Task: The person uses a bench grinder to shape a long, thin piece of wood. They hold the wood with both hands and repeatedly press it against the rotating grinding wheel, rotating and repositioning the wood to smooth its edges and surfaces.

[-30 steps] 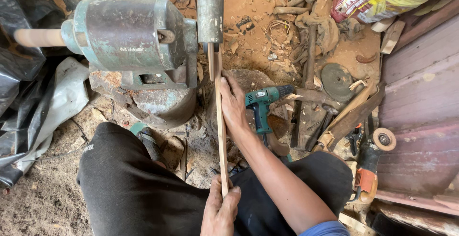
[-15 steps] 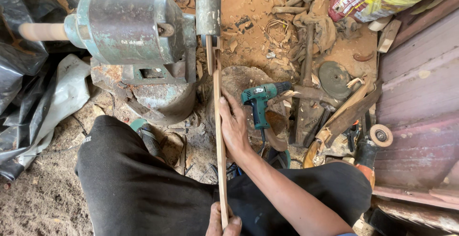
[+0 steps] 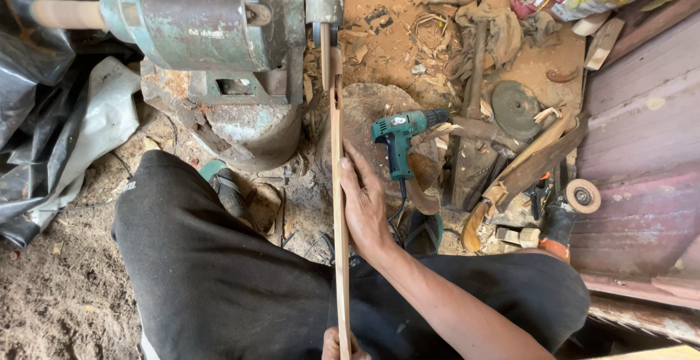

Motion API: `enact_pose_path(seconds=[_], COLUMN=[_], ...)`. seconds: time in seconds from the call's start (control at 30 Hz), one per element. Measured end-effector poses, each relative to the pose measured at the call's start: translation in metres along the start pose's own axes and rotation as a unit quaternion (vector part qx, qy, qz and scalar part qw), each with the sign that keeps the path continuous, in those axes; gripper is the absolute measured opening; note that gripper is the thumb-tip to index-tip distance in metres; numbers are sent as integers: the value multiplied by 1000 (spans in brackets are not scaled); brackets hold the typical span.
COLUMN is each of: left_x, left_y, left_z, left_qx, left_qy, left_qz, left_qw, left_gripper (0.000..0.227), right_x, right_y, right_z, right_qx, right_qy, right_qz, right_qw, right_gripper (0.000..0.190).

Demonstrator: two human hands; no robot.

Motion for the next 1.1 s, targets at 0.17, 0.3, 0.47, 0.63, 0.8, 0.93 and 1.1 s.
enact_pose_path(seconds=[0.17,0.3,0.47,0.63,0.8,0.93,1.1], left_x=[-10,-10,-8,20,34,46,60], left_y=[2,20,70,138,216,281,328], left_z=[1,-1,-25,-30,-26,-31,-39], left_qx=[36,79,167,90,-307,-491,-465], left_qy=[-10,-14,30,-43,-199,-275,-275], left_qz=[24,65,168,178,-39,-194,-169], left_qw=[999,995,971,979,930,803,824], left_gripper=[45,52,60,63,63,71,72], right_x=[-10,-20,-9,21,42,53,59], right_y=[5,-4,-17,-47,-53,-43,-37], right_z=[-1,-6,-34,-62,-76,-89,-90], right_qx=[9,-49,147,332,355,358,438], right_qy=[-7,-9,-7,28,-1,-6,-102], right_qz=[6,-55,90,44,30,51,35], right_qw=[1000,997,985,942,935,932,892], right_gripper=[66,60,53,49,57,56,58])
Point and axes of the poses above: each hand's wrist, its own x-axis towards the middle knuckle, its own z-axis out of the palm, y = z × x, the point moved 5 cm from there along x, towards the middle knuckle
